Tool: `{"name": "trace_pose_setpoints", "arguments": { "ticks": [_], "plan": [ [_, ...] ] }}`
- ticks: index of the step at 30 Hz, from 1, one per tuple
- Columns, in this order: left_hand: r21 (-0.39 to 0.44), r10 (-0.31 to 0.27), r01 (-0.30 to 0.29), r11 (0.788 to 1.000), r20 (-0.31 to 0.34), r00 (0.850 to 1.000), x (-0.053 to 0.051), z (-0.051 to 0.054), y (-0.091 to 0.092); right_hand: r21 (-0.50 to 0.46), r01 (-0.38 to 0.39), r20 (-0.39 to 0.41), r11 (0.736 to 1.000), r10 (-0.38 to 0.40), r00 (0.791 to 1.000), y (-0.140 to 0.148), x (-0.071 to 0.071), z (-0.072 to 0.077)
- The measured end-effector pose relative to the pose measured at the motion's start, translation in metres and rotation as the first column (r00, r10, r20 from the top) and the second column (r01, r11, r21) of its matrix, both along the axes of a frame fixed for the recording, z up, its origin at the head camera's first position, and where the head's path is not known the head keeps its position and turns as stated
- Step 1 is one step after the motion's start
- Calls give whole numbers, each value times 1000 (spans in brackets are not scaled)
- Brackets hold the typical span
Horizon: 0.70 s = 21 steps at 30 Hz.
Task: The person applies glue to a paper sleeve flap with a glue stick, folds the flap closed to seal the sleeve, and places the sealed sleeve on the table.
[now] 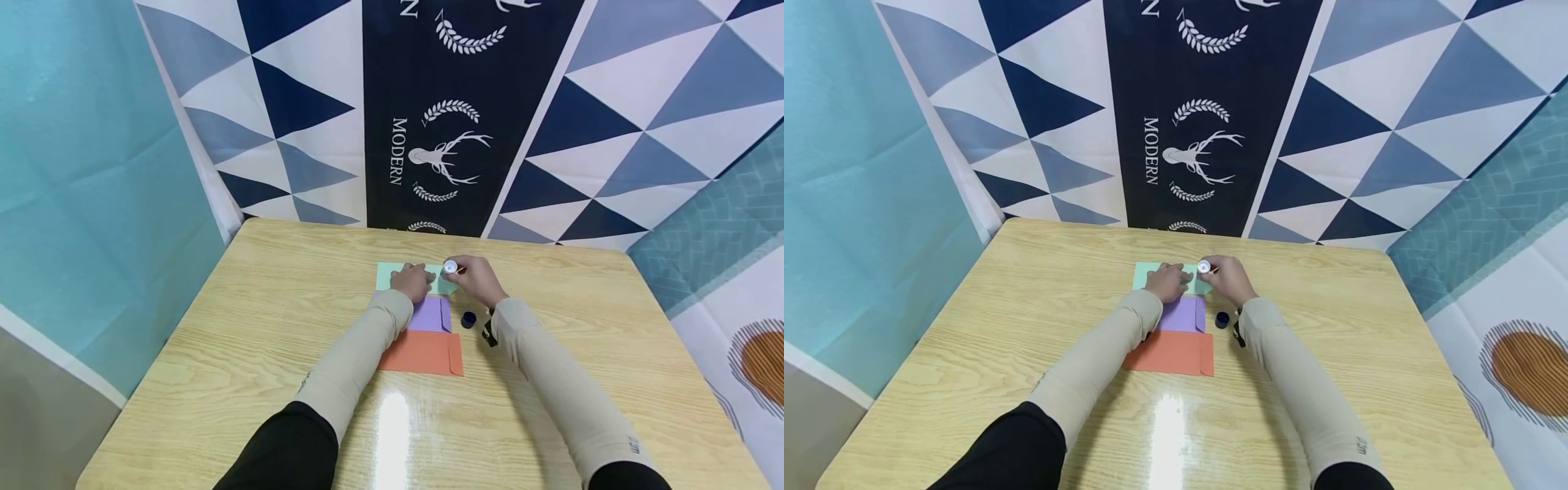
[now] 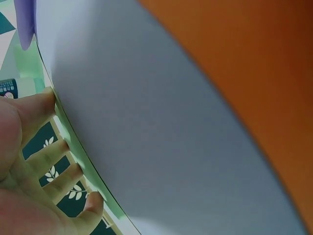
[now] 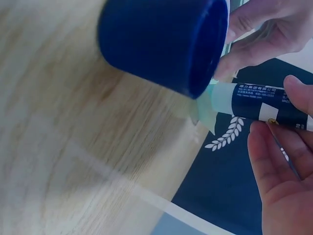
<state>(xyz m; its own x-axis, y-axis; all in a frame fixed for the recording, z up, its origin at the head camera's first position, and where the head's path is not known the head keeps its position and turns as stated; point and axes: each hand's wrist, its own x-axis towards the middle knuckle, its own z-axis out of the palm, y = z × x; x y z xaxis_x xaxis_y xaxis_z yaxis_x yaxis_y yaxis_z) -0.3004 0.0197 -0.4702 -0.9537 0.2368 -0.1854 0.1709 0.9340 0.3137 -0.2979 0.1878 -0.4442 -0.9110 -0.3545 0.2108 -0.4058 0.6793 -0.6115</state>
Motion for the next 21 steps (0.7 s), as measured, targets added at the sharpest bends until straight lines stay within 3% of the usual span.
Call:
{"name": "trace_pose_setpoints", "arguments": {
  "ticks": [10,21],
  "plan": [
    [8,-1,1,1000,0,1000,0,0,-1,23,-45,-15,999,45,999,4,19,0],
    [26,-6,6,1000,-20,1000,2,3,-1,-17,-78,-8,997,78,997,10,30,0]
  ]
}}
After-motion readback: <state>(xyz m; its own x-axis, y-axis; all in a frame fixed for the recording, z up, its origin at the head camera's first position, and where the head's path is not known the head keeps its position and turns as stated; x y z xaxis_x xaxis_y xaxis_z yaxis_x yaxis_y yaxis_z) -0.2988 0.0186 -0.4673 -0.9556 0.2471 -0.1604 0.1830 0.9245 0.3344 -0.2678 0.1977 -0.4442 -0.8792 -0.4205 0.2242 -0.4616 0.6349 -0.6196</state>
